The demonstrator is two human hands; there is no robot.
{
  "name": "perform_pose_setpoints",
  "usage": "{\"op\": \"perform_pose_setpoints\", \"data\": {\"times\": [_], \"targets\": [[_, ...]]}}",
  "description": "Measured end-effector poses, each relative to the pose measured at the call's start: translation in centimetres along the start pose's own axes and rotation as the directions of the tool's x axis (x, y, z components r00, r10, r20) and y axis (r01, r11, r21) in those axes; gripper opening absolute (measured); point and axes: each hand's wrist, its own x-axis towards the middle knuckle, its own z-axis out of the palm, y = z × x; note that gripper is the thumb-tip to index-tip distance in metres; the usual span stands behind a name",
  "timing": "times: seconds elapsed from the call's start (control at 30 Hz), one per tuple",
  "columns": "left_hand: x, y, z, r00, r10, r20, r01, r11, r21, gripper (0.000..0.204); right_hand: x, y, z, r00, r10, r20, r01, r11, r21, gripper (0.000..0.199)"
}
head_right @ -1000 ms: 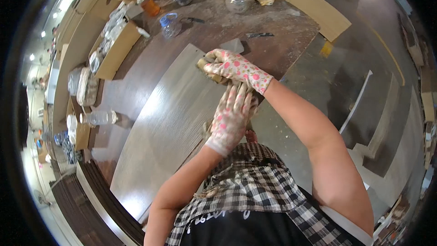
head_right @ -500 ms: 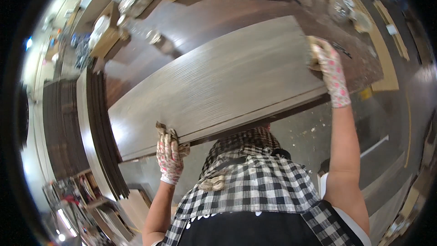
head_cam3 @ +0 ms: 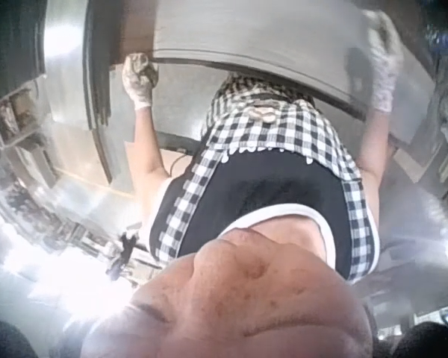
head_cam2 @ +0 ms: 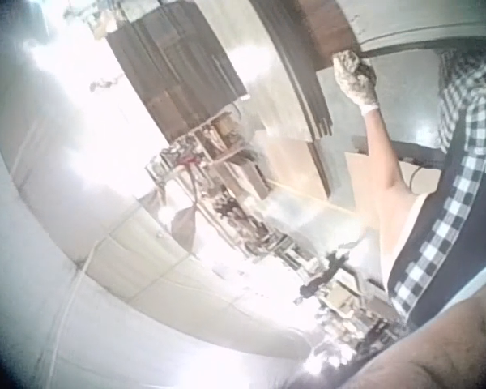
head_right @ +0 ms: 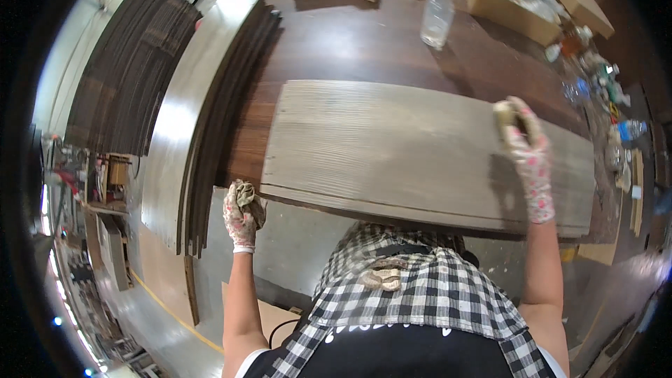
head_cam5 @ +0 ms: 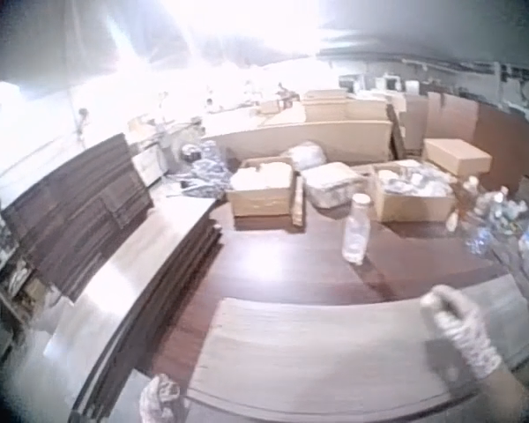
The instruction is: The person sands and wipes a wooden board using a sanding block and a cloth.
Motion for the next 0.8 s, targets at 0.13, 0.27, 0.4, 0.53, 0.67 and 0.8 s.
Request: {"op": "perform_pose_setpoints", "data": {"times": [0.13,0.27,0.4,0.53,0.67,0.8], "targets": [[-2.0,3.2,0.2,0.996,-0.083,-0.024,0.079,0.987,-0.141,0.047,1.3,-9.3,11.8,0.815,-0.294,0.500,0.422,0.892,-0.164,0.036],[-3.5,3.7,0.3,0.980,-0.197,0.028,0.191,0.889,-0.416,0.045,-0.6,-16.2,22.3,0.450,-0.369,0.813,0.676,0.736,-0.040,0.042],[-5.0,3.6,-0.2,0.936,-0.341,0.090,0.340,0.806,-0.485,0.042,-1.8,-17.8,27.0,0.179,-0.293,0.939,0.760,0.647,0.057,0.038],[-6.6,4.3,-0.5,0.908,-0.415,0.055,0.395,0.806,-0.441,0.041,0.2,-15.3,27.6,0.325,-0.246,0.913,0.827,0.542,-0.149,0.037],[-8.5,5.0,1.4,0.807,-0.590,0.018,0.422,0.556,-0.717,0.041,-1.7,-16.0,26.4,0.141,-0.357,0.923,0.808,0.580,0.101,0.040],[-5.5,6.9,-0.8,0.788,-0.614,-0.032,0.342,0.480,-0.808,0.041,-2.5,-15.9,25.9,0.105,-0.339,0.935,0.805,0.580,0.120,0.041]]}}
